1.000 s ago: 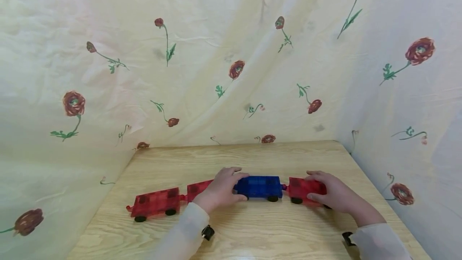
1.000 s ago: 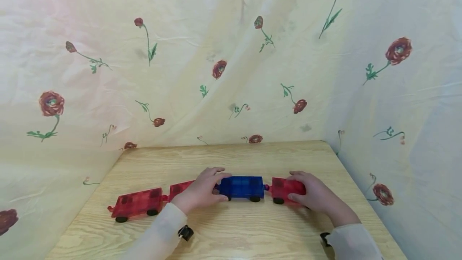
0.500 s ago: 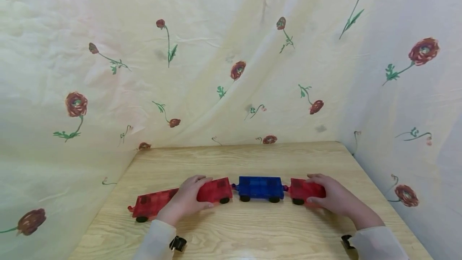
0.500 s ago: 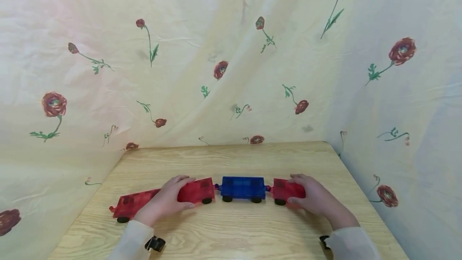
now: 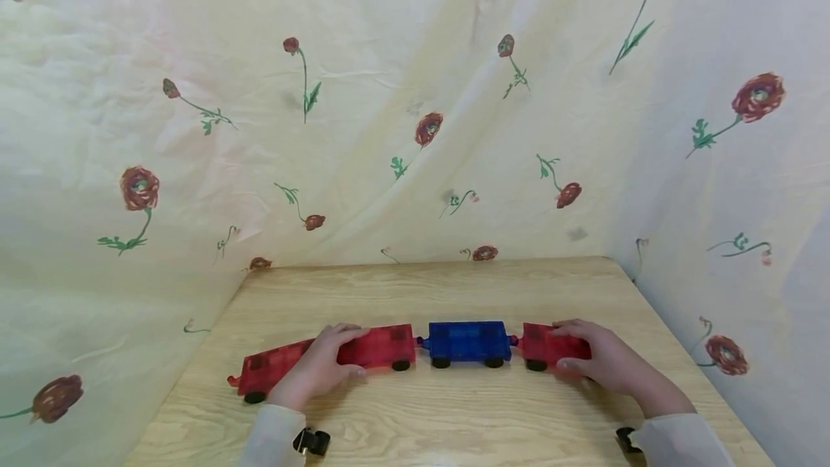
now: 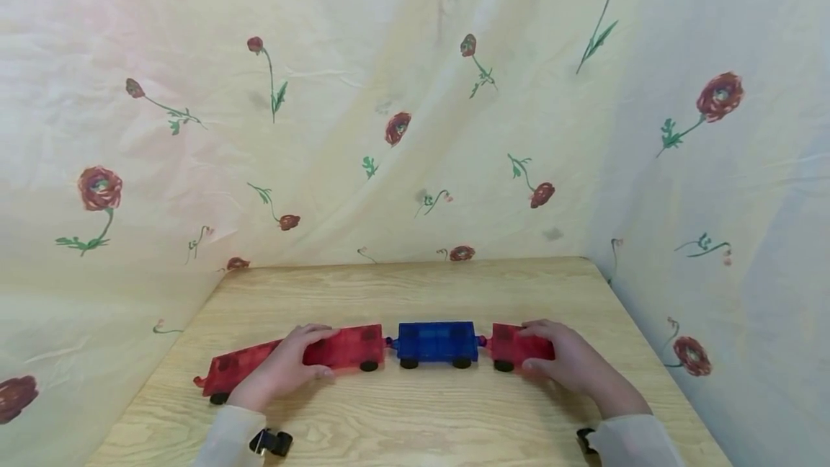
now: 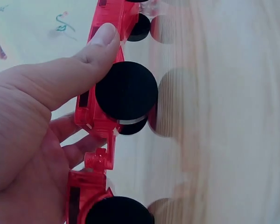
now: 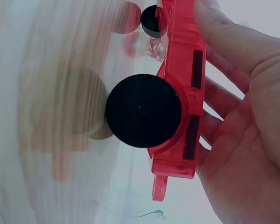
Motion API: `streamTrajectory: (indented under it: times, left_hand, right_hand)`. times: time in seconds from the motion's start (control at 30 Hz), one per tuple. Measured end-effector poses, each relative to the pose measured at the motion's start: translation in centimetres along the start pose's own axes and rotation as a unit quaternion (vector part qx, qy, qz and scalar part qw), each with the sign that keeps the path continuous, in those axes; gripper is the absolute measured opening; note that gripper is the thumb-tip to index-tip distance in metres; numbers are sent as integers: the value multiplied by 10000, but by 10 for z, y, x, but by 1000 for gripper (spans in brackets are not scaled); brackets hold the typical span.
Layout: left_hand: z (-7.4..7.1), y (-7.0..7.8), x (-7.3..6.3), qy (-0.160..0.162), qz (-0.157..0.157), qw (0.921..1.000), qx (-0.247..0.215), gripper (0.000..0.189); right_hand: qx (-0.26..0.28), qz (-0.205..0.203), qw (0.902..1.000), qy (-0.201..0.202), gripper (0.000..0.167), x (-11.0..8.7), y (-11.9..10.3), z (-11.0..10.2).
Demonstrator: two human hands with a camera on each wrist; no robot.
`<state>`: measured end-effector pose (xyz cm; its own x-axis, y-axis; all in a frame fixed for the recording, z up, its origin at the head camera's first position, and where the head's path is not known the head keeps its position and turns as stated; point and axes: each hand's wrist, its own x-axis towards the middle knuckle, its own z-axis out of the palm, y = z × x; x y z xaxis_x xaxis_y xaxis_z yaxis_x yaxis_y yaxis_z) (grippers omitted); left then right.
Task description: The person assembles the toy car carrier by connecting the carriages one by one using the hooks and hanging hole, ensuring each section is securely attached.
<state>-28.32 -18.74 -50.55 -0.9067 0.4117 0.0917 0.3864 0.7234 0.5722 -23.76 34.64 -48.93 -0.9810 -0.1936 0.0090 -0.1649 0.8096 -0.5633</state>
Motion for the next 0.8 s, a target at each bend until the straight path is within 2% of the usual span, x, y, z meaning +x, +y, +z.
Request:
streamTrajectory:
  times: [0.17, 0.4, 0.8]
  left_hand:
    - [-2, -4, 1, 52, 39, 9997, -221, 71]
    - [-3, -8, 3, 16, 136, 9997, -177, 70]
    - [-5, -2, 3, 20, 94, 9998, -175, 70]
  right_hand:
    - [79, -12, 10000, -13, 63, -2, 2, 0]
    - [125, -9, 9999, -5, 62, -3, 3, 0]
    - [69, 2, 10000, 4, 58, -3, 2, 0]
